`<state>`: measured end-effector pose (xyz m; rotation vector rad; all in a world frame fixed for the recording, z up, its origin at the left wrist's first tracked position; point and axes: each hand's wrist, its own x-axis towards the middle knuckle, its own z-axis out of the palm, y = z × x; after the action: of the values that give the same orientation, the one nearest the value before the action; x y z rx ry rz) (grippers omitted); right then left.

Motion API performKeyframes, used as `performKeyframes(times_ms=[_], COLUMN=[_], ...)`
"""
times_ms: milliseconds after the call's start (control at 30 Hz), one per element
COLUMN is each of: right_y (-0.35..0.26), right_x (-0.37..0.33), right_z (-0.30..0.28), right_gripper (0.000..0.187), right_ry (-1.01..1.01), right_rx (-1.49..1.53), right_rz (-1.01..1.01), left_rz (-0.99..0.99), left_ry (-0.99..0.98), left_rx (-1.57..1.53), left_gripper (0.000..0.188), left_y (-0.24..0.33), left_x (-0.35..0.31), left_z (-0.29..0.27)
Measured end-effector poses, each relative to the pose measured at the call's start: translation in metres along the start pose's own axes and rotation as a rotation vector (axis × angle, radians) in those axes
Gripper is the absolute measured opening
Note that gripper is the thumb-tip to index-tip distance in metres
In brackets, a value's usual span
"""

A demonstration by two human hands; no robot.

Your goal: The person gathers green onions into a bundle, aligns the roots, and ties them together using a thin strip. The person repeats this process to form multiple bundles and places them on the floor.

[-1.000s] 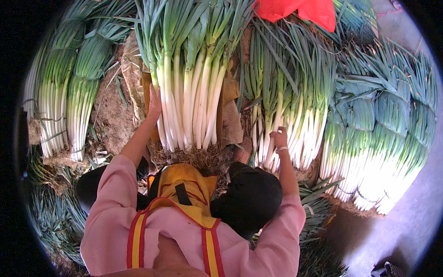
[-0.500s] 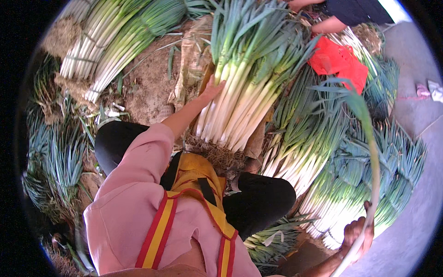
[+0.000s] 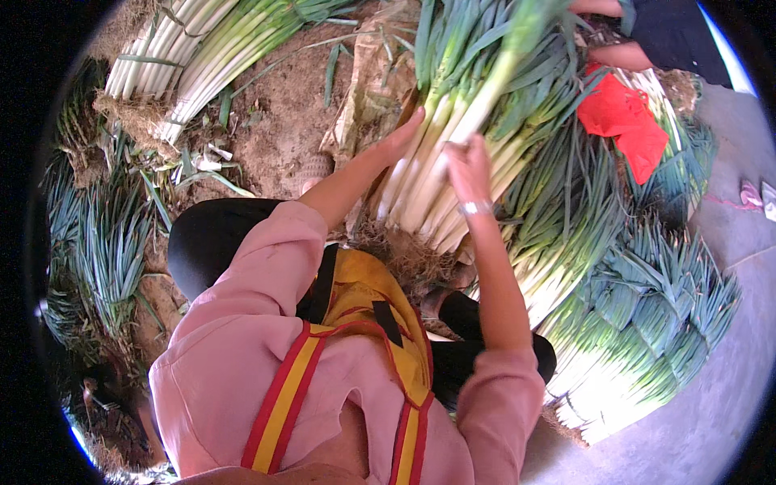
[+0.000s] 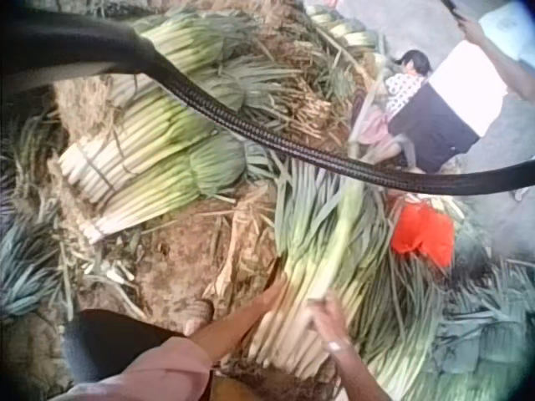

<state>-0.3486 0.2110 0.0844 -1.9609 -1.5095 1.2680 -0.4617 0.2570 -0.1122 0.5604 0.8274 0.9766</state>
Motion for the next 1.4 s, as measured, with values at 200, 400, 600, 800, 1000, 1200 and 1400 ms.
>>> performKeyframes(times_ms=[200, 400, 600, 800, 1000, 1200, 1400], right_y=[0.057, 0.061, 0.051, 0.081, 0.176, 0.331, 0.489], right_x=[0.059, 0.066, 0.049, 0.010, -0.039, -0.112, -0.145], right_z=[0.087, 0.082, 0.063, -0.087, -0.225, -0.247, -0.141], right_gripper=[0.044, 0.037, 0.037, 0.030, 0.027, 0.020, 0.021], right_ry=[-0.133, -0.364, -0.493, -0.388, -0.031, 0.115, 0.292], right_rx=[-0.500, -0.538, -0.450, -0.079, -0.054, 0.187, 0.157], right_rz=[0.132, 0.220, 0.223, 0.121, 0.359, 0.425, 0.589], left_rz=[-0.049, -0.061, 0.068, 0.144, 0.165, 0.464, 0.158], left_ry=[0.102, 0.104, 0.371, 0.502, 0.480, 0.678, 0.471], left_rx=[0.187, 0.454, 0.697, 0.896, 1.221, 2.627, 1.796], left_gripper=[0.084, 0.095, 0.093, 0.083, 0.078, 0.071, 0.069], left_y=[0.002, 0.009, -0.007, -0.021, -0.059, -0.076, -0.045], left_x=[-0.001, -0.002, 0.000, 0.005, 0.028, 0.043, 0.020], left_z=[0.001, 0.005, 0.018, 0.032, 0.002, -0.045, -0.059])
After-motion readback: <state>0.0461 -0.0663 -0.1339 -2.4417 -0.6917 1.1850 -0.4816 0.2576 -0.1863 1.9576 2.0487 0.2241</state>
